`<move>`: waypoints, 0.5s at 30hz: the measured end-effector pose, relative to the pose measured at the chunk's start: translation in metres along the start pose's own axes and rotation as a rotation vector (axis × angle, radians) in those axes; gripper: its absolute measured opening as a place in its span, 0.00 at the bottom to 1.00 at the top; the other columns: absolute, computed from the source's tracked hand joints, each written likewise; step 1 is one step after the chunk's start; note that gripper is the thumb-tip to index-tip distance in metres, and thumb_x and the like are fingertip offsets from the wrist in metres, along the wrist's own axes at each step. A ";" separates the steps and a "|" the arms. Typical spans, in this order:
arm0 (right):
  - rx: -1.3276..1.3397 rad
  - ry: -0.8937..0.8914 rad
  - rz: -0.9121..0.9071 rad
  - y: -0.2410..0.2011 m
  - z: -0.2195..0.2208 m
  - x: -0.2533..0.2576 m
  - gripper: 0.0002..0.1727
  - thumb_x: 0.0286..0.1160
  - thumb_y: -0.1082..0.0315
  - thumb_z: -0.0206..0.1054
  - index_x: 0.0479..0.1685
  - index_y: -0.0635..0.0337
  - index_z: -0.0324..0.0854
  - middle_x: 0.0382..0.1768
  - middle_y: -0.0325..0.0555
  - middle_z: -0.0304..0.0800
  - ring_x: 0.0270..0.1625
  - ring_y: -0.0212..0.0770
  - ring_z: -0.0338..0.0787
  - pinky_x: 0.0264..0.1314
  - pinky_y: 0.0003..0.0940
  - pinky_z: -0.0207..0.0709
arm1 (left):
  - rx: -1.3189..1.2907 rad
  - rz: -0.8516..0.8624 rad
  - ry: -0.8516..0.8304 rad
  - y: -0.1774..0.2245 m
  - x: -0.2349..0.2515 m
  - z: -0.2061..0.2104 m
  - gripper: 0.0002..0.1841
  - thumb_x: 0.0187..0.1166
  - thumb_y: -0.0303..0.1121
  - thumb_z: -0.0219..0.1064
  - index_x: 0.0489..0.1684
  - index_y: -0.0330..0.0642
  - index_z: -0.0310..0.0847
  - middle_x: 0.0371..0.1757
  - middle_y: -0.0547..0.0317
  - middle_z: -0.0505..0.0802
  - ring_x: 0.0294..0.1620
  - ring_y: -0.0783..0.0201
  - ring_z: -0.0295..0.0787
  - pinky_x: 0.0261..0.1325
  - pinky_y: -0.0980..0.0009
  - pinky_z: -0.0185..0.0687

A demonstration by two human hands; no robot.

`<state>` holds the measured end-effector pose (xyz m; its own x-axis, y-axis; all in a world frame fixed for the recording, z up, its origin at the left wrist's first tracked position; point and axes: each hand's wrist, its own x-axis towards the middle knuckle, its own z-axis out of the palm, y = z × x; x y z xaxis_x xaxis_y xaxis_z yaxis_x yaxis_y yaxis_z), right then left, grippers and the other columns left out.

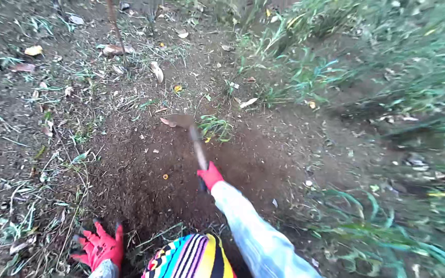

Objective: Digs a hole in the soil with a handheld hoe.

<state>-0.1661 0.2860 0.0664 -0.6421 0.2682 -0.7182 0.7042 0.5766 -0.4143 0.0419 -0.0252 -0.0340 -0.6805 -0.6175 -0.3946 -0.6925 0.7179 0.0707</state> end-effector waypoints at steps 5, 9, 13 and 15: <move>0.101 -0.040 0.069 0.058 0.110 -0.022 0.42 0.80 0.63 0.70 0.90 0.68 0.52 0.71 0.71 0.80 0.70 0.62 0.85 0.74 0.58 0.77 | -0.062 -0.033 0.043 0.012 0.006 0.010 0.48 0.81 0.68 0.53 0.95 0.43 0.51 0.93 0.27 0.53 0.93 0.26 0.44 0.85 0.20 0.29; -0.228 -0.171 0.082 0.093 0.058 -0.056 0.44 0.78 0.57 0.73 0.91 0.61 0.56 0.74 0.69 0.80 0.75 0.63 0.82 0.78 0.61 0.72 | -0.072 0.005 0.067 0.015 0.009 0.012 0.48 0.79 0.68 0.54 0.94 0.44 0.54 0.93 0.28 0.55 0.94 0.27 0.45 0.85 0.19 0.30; -0.005 -0.043 0.030 -0.009 -0.011 -0.041 0.41 0.78 0.70 0.69 0.91 0.56 0.52 0.53 0.62 0.88 0.40 0.53 0.94 0.44 0.51 0.90 | -0.092 -0.117 -0.030 0.025 0.019 0.012 0.50 0.80 0.70 0.51 0.95 0.42 0.50 0.93 0.29 0.53 0.94 0.28 0.42 0.84 0.19 0.31; 0.233 -0.024 0.016 -0.056 -0.017 -0.016 0.38 0.84 0.71 0.64 0.91 0.54 0.48 0.46 0.59 0.87 0.30 0.48 0.90 0.32 0.43 0.87 | -0.095 -0.097 -0.037 0.023 0.023 0.015 0.50 0.79 0.71 0.51 0.95 0.42 0.52 0.93 0.29 0.53 0.94 0.28 0.43 0.84 0.18 0.31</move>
<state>-0.2001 0.2627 0.1111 -0.6252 0.2561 -0.7373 0.7667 0.3780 -0.5189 0.0139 -0.0182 -0.0547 -0.6010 -0.6691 -0.4372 -0.7755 0.6206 0.1162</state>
